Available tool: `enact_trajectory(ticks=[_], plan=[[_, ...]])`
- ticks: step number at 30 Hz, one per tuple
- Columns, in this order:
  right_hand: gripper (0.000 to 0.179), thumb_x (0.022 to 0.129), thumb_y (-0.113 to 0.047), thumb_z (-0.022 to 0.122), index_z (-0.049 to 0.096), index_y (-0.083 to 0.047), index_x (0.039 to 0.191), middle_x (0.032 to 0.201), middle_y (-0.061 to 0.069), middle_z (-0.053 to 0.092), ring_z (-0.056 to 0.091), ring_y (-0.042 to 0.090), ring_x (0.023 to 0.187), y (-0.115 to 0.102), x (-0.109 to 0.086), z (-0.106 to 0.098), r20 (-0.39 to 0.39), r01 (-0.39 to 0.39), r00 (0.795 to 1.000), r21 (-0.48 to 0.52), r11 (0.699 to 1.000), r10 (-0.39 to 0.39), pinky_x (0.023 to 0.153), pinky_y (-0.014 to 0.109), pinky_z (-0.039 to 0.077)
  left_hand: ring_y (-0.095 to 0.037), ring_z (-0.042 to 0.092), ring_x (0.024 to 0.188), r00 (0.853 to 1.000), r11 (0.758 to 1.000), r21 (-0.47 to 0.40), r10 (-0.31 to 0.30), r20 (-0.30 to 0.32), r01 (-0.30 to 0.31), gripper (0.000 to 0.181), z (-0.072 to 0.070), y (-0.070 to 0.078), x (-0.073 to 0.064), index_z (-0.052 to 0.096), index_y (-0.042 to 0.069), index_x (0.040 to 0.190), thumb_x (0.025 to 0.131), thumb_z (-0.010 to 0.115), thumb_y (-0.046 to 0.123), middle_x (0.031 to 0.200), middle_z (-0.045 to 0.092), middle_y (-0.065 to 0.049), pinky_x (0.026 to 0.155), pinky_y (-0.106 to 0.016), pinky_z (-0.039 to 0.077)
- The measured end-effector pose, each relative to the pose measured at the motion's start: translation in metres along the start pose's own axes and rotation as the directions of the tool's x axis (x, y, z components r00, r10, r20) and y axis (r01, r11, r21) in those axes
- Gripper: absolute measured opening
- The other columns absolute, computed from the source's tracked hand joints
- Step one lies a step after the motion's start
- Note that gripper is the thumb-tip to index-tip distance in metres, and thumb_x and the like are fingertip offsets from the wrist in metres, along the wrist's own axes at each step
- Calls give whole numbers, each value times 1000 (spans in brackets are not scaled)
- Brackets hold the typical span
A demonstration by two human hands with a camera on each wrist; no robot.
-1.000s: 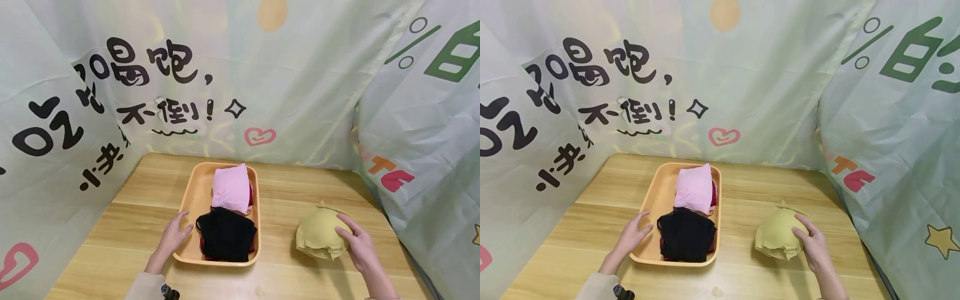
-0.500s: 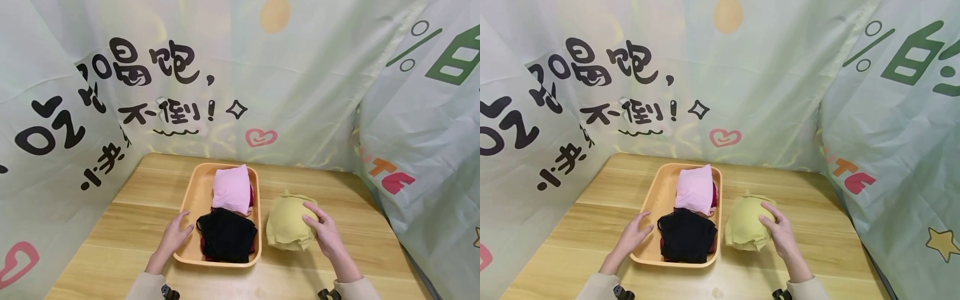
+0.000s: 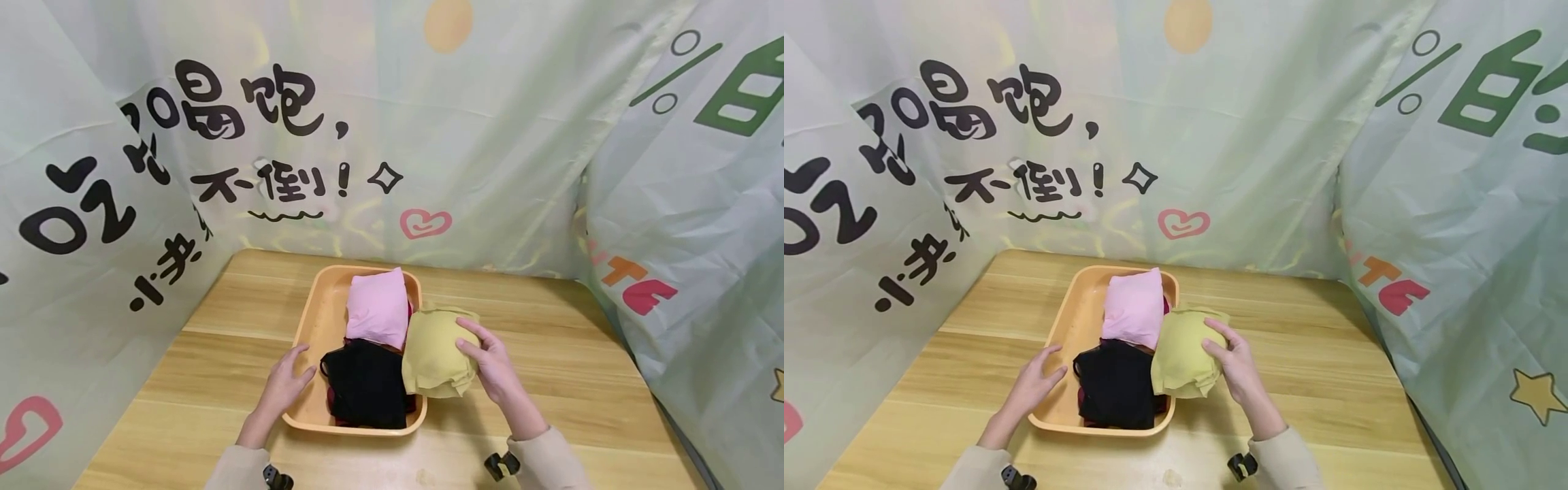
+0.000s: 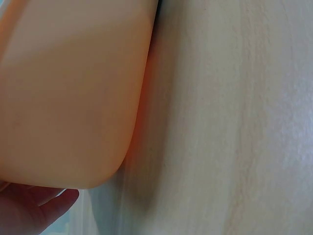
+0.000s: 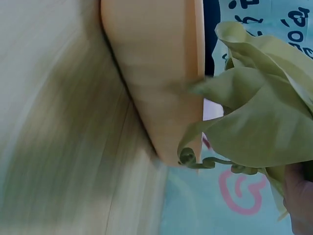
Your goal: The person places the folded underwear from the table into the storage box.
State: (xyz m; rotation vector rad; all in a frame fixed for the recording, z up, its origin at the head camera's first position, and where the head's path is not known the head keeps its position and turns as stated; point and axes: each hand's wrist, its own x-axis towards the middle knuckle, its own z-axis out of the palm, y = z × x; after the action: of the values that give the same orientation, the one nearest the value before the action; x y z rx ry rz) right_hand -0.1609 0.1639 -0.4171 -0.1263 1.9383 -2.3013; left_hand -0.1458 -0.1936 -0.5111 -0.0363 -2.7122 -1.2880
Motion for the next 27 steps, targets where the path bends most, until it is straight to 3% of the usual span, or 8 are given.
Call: enact_trajectory(ticks=[6,16,23,27], plan=[[49,85,6,53,40,5,132,123,6,44,59,11,86,-3,9,24,-8,-84,996,31,996,84,72,22,53,-44,42,119,1000,1000,0,-2,3,2,49,-1,-1,0,46,-3,127,84,63,11,131,46,-25,98,-54,36],[48,85,3,54,42,4,131,125,6,44,59,12,86,10,20,50,98,-117,989,48,992,112,70,23,53,-44,41,120,1000,1000,-1,-19,9,19,49,-1,1,0,46,-1,128,84,63,11,132,45,-25,98,-55,35],[41,86,2,55,52,-7,125,118,4,48,59,12,88,16,20,66,146,-134,982,109,985,117,74,24,53,-44,42,119,1000,1000,2,-15,10,15,49,0,2,0,46,-2,128,84,63,11,131,46,-25,98,-55,36],[44,86,1,54,47,-1,129,120,5,49,59,10,86,32,22,74,182,-166,972,87,982,148,75,23,51,-45,41,120,999,1000,-3,-26,21,27,50,0,4,0,45,-1,129,84,62,12,132,44,-26,98,-56,35]])
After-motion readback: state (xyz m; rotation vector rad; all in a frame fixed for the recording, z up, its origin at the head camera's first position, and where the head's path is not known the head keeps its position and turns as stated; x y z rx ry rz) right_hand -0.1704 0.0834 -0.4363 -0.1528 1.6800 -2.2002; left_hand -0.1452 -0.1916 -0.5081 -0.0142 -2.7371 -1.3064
